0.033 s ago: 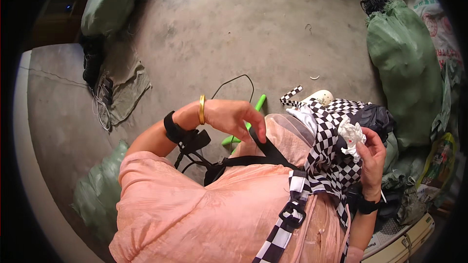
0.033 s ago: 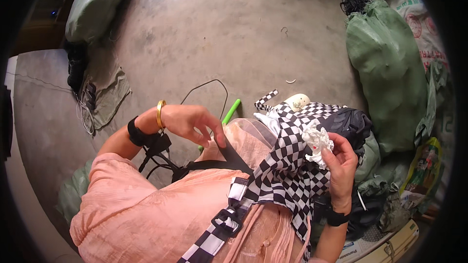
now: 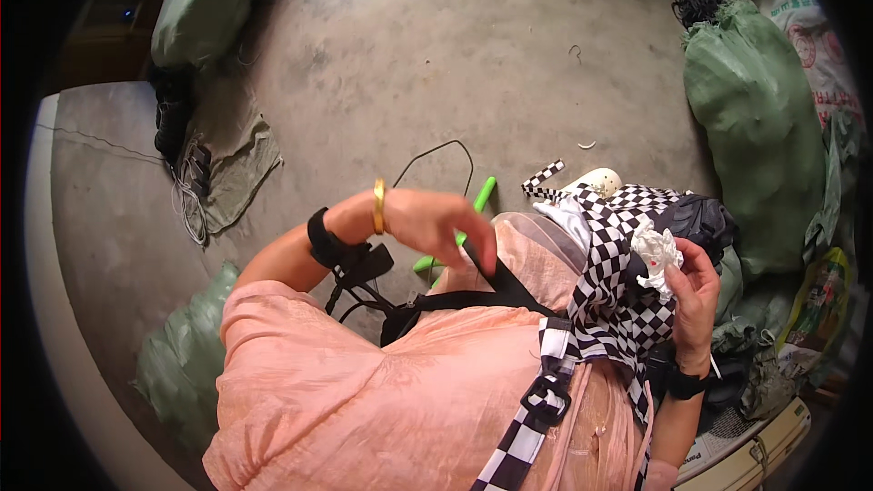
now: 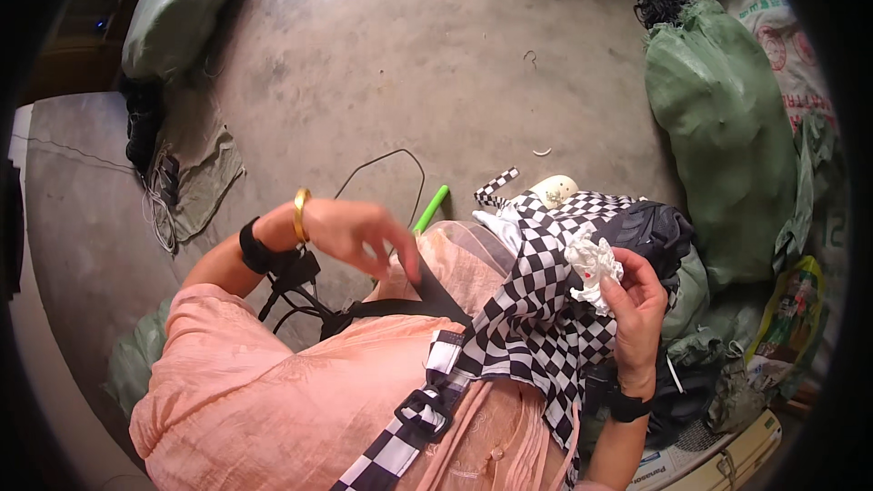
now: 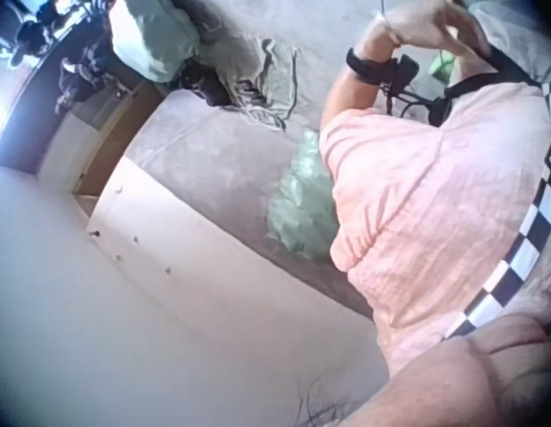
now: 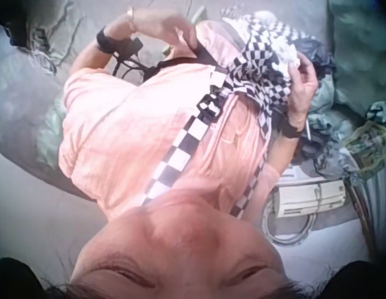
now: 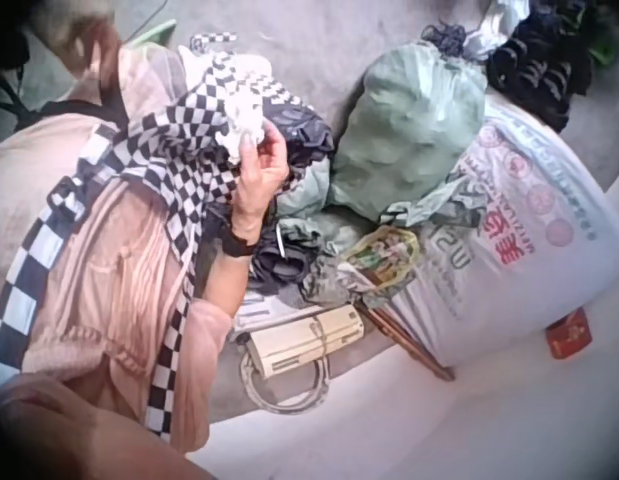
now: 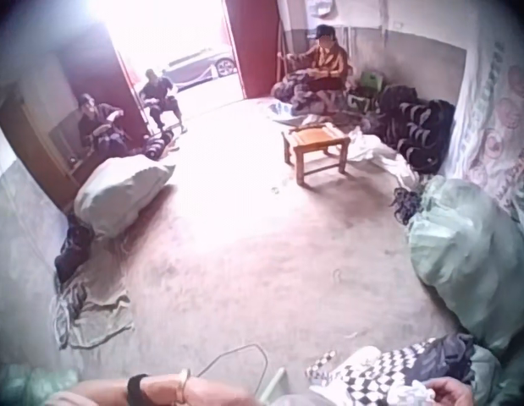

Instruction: Organizing shoes by adding laces and packing them into large green sacks.

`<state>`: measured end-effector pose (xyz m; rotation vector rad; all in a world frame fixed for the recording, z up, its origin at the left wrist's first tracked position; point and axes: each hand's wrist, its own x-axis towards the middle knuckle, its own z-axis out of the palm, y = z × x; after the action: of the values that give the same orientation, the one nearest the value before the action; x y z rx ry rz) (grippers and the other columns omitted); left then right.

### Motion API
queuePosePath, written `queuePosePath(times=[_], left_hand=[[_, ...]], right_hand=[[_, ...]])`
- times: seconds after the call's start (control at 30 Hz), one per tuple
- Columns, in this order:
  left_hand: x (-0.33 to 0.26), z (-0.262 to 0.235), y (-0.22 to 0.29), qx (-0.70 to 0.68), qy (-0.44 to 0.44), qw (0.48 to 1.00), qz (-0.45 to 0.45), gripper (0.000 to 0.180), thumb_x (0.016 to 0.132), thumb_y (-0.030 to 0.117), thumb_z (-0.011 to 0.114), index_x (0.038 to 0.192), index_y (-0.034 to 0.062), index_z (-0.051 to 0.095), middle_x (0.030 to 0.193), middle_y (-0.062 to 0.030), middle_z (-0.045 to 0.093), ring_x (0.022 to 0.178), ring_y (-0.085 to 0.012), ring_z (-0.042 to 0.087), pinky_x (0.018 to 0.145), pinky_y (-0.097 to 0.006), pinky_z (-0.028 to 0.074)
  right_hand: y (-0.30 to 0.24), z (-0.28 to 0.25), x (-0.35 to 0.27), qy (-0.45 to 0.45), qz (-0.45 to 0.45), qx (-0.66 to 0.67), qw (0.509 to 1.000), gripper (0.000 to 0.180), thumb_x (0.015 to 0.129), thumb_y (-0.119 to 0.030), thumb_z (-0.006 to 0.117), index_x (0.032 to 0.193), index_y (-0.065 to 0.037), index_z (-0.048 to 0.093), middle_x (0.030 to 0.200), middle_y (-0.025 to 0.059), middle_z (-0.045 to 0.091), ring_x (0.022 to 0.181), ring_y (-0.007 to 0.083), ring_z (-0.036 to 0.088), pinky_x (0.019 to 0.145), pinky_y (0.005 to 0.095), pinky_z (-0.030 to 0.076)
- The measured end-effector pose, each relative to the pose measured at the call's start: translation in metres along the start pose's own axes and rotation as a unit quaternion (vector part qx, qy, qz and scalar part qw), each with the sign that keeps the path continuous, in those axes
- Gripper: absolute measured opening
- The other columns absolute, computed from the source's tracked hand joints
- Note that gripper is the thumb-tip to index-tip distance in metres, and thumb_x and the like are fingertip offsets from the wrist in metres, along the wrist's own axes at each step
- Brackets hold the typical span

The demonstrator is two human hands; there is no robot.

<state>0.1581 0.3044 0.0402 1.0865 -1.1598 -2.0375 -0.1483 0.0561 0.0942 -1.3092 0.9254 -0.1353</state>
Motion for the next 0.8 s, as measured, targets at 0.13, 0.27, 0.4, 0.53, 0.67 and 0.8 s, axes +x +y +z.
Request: queuePosePath(times=[0.13,0.27,0.4,0.53,0.67,0.8], left_hand=[[0.013,-0.001,-0.002,-0.035,-0.027,0.999,-0.028,0.031,0.085,-0.001,0.065,0.115,0.0025,0.065,0.116,-0.0091,0.067,0.107,-0.0168,0.062,0.088,-0.032,0.054],[0.024,0.001,-0.002,-0.035,-0.006,0.999,-0.006,0.029,0.084,-0.001,0.066,0.112,0.0011,0.064,0.114,-0.0089,0.068,0.106,-0.0173,0.063,0.086,-0.032,0.055],[0.033,-0.007,-0.006,0.078,0.107,0.991,-0.012,0.030,0.077,0.007,0.073,0.106,0.0023,0.065,0.108,-0.0088,0.070,0.097,-0.0192,0.066,0.087,-0.036,0.054],[0.047,-0.004,-0.025,0.131,0.015,0.991,-0.037,0.030,0.075,0.010,0.075,0.101,0.0010,0.065,0.096,-0.0074,0.070,0.090,-0.0188,0.066,0.083,-0.035,0.054],[0.037,-0.011,-0.029,0.027,0.004,0.995,-0.092,0.027,0.075,0.009,0.077,0.097,0.0011,0.064,0.085,-0.0048,0.067,0.082,-0.0150,0.065,0.076,-0.031,0.053],[0.029,-0.021,-0.021,-0.105,0.100,0.987,-0.072,0.018,0.079,0.001,0.075,0.091,0.0025,0.061,0.084,-0.0019,0.067,0.078,-0.0104,0.064,0.072,-0.026,0.053]], right_hand=[[0.003,-0.003,-0.001,0.012,-0.014,0.016,1.000,0.035,0.088,-0.005,0.065,0.121,0.004,0.057,0.110,0.0080,0.065,0.097,0.0125,0.062,0.090,0.0261,0.048],[0.009,-0.005,0.004,0.013,-0.030,0.043,0.999,0.035,0.088,-0.005,0.066,0.121,0.004,0.058,0.111,0.0082,0.065,0.100,0.0130,0.061,0.090,0.0266,0.048],[0.014,-0.010,0.006,0.009,-0.033,0.048,0.998,0.034,0.088,-0.005,0.066,0.120,0.004,0.058,0.112,0.0086,0.064,0.100,0.0131,0.061,0.091,0.0269,0.047],[0.021,-0.014,0.006,0.022,-0.041,0.056,0.997,0.034,0.088,-0.004,0.065,0.120,0.004,0.057,0.112,0.0086,0.064,0.100,0.0134,0.061,0.091,0.0271,0.047],[0.020,-0.008,0.007,0.007,-0.028,0.068,0.997,0.034,0.088,-0.005,0.064,0.120,0.005,0.057,0.111,0.0088,0.065,0.100,0.0136,0.061,0.091,0.0273,0.047],[0.022,-0.007,0.011,-0.007,-0.024,0.069,0.997,0.034,0.088,-0.005,0.064,0.119,0.004,0.058,0.111,0.0093,0.065,0.099,0.0135,0.061,0.091,0.0275,0.047]])
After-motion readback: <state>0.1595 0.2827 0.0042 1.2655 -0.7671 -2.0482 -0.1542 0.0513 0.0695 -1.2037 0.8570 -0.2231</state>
